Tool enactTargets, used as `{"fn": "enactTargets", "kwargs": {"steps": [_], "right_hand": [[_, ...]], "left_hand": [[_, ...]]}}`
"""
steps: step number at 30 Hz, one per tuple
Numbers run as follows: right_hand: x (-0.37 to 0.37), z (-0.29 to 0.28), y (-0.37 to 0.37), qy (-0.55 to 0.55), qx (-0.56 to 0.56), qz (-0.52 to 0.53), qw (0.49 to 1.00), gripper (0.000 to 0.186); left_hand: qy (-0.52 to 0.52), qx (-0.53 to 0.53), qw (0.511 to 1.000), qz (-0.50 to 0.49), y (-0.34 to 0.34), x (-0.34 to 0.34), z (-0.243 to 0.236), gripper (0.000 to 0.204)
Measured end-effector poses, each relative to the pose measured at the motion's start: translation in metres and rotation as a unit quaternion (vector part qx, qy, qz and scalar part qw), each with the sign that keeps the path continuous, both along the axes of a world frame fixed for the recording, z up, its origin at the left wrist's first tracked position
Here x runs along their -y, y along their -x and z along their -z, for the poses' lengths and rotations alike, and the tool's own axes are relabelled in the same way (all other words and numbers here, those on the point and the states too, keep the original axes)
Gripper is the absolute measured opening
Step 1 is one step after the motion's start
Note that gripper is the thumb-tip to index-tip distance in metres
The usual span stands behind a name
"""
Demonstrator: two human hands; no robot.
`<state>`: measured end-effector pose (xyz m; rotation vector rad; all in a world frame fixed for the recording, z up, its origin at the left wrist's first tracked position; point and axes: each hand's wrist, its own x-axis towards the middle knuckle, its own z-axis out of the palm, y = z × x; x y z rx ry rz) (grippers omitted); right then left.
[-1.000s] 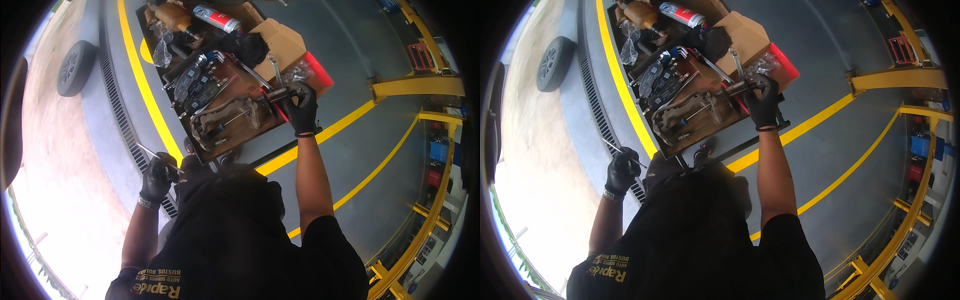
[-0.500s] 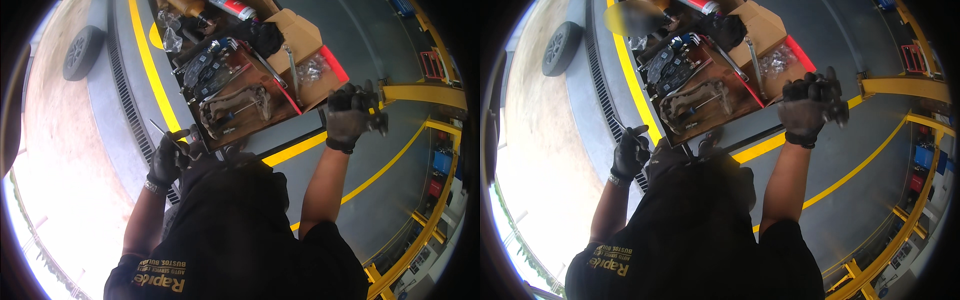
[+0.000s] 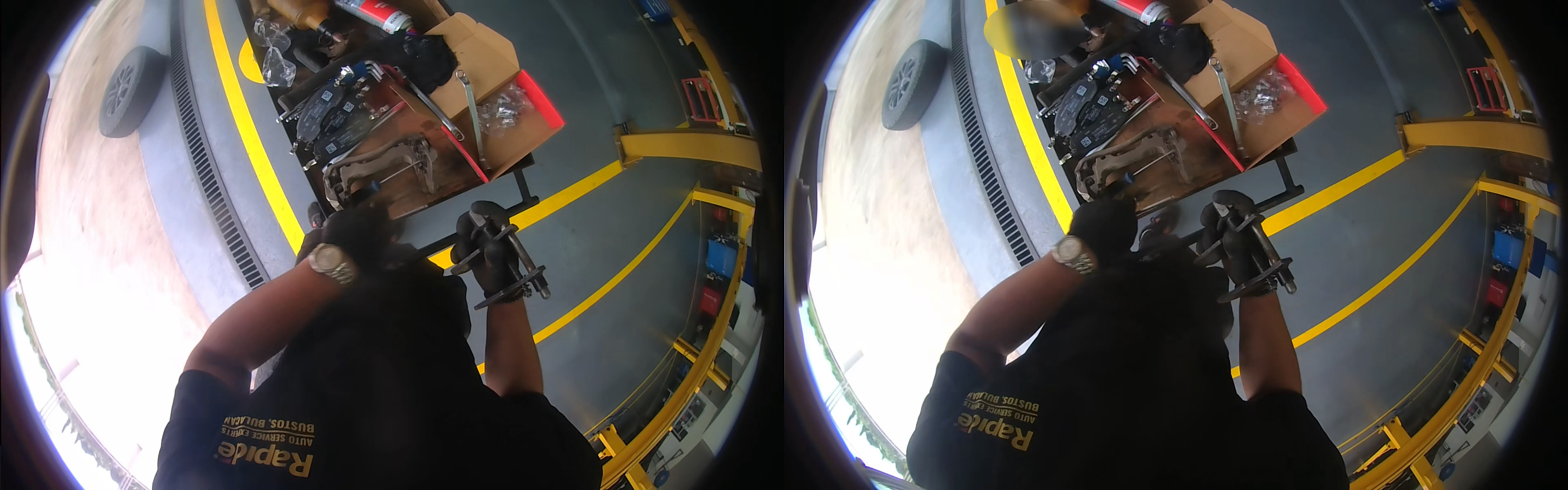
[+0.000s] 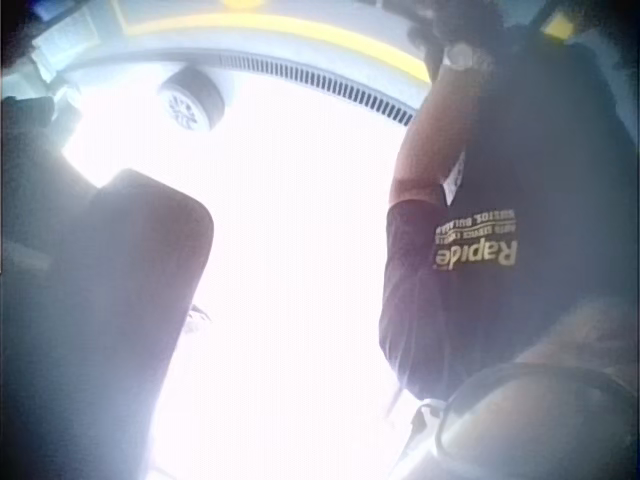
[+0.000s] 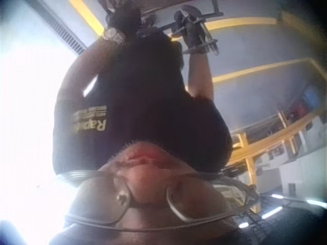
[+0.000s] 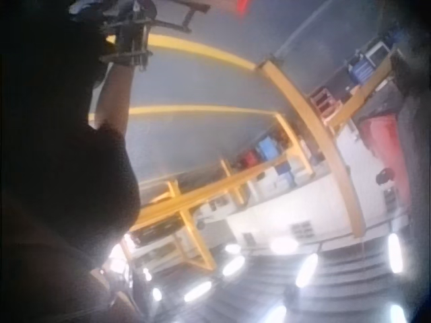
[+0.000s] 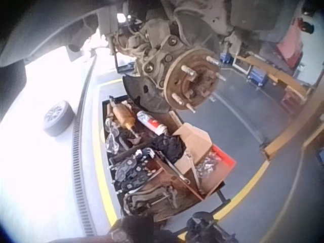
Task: The person removes a brake rotor from a vehicle's wheel hub using a hammer and wrench, then places the rotor on a nearby tool cart. The person then uses a wrench to loosen bolts on the brake caliper assembly.
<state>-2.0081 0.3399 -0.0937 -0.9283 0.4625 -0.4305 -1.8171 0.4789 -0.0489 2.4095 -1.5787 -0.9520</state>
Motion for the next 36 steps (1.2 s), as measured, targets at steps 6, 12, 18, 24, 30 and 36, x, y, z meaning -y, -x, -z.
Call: {"fn": "enactTargets", "kwargs": {"steps": [6,12,18,24,30,36], "right_hand": [[-0.003,-0.009,0.015,0.020,-0.053,0.024,0.998,0.059],[-0.002,0.007,0.039,-0.022,-0.050,0.025,0.998,0.053],[-0.010,0.008,0.055,0.023,-0.051,0.039,0.998,0.054],[-0.016,0.002,0.042,-0.023,-0.032,-0.022,0.999,0.048],[-0.024,-0.035,0.020,-0.139,0.018,-0.080,0.987,0.041],[-0.028,-0.066,0.015,0.099,-0.041,-0.099,0.989,0.045]], "left_hand": [[-0.116,0.119,0.983,0.074,0.010,0.044,0.081,0.019],[-0.068,0.172,0.980,0.076,0.001,0.049,0.118,0.021],[0.258,0.043,0.924,0.279,-0.043,0.025,0.103,0.017],[0.016,-0.662,0.684,-0.304,-0.042,0.013,0.016,0.017],[0.136,-0.821,0.457,-0.315,-0.022,0.009,0.004,0.028],[0.231,-0.835,0.377,-0.328,0.004,0.013,-0.047,0.026]]}}
